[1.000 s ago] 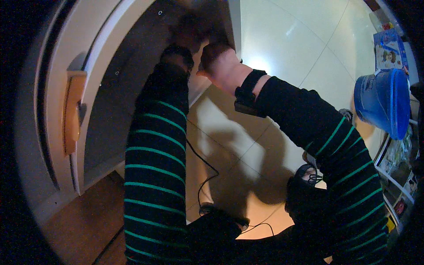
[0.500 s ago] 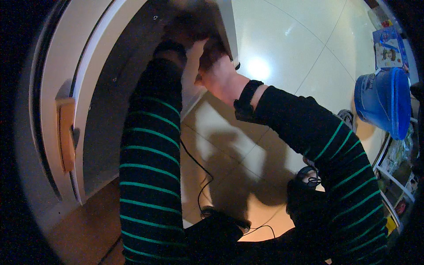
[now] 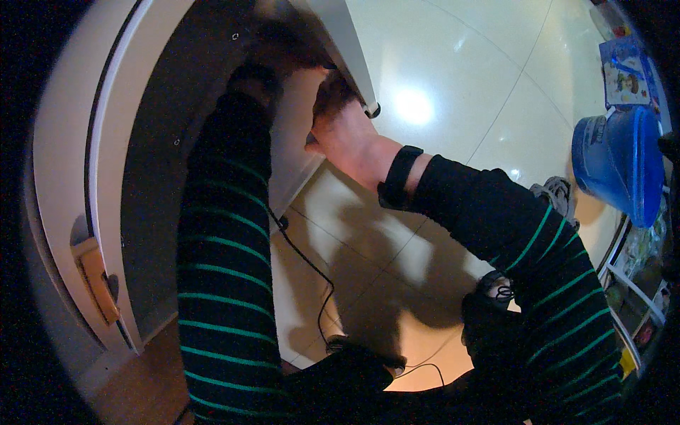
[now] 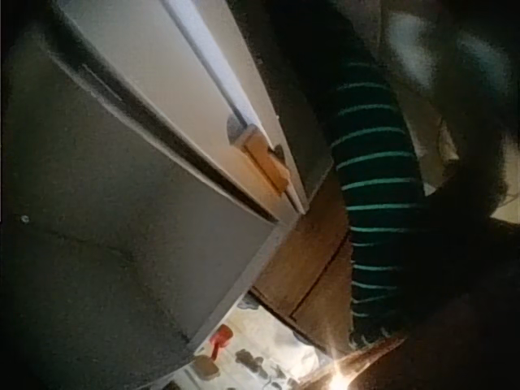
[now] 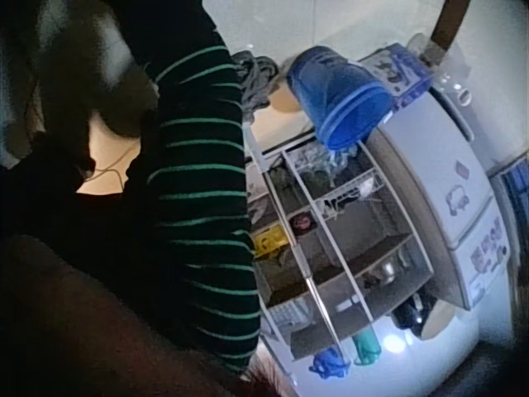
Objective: The person inserts a white rectangular panel into a low cabinet frame, aligns it, and presses it into place. They then lift the assembled unit and place it upright on the floor.
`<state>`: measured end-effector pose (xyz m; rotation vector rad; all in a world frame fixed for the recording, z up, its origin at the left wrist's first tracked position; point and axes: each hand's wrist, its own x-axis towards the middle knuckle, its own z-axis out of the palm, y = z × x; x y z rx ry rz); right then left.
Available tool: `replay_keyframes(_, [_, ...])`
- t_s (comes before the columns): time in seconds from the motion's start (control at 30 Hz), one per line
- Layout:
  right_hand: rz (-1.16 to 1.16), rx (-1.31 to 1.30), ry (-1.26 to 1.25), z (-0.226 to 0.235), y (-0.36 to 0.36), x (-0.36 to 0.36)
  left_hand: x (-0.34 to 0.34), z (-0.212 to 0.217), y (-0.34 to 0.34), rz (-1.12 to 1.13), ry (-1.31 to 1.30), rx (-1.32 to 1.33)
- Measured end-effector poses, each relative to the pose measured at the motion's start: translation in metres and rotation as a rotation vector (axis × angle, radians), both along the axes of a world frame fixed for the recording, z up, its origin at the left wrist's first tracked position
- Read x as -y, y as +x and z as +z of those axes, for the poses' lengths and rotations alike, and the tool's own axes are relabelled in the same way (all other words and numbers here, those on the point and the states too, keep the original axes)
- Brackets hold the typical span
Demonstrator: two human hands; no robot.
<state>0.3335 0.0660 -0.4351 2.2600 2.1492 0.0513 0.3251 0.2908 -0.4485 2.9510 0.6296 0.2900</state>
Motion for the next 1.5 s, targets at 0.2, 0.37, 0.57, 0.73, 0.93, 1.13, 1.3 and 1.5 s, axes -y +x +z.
replay_keyframes(0.2, [0.005, -0.173, 0.119, 0.003, 0.005, -0.003, 0.002, 0.000, -0.002, 0.000, 0.001, 0.017])
replay_keyframes(0.37, [-0.006, -0.289, 0.206, -0.006, 0.011, -0.004, 0.029, -0.003, -0.012, 0.011, 0.031, 0.082])
replay_keyframes(0.57, [-0.032, -0.628, 0.217, 0.010, 0.019, 0.001, 0.065, -0.036, -0.040, 0.148, 0.221, 0.071])
replay_keyframes(0.73, [-0.001, -0.376, 0.077, 0.025, 0.015, 0.004, 0.068, -0.047, -0.068, 0.065, 0.184, -0.148])
replay_keyframes(0.93, [0.052, 0.013, 0.092, 0.016, 0.021, -0.004, 0.124, 0.000, -0.156, 0.912, -0.058, -0.054])
replay_keyframes(1.13, [0.016, -0.008, -0.029, 0.011, 0.021, -0.010, 0.123, 0.035, -0.181, 1.135, -0.209, -0.408])
replay_keyframes(1.3, [0.009, -0.065, 0.014, 0.007, 0.022, -0.014, 0.140, 0.037, -0.195, 0.965, -0.223, -0.569])
replay_keyframes(1.5, [0.024, -0.035, 0.044, 0.010, 0.020, -0.012, 0.156, 0.018, -0.201, 1.005, -0.066, -0.312])
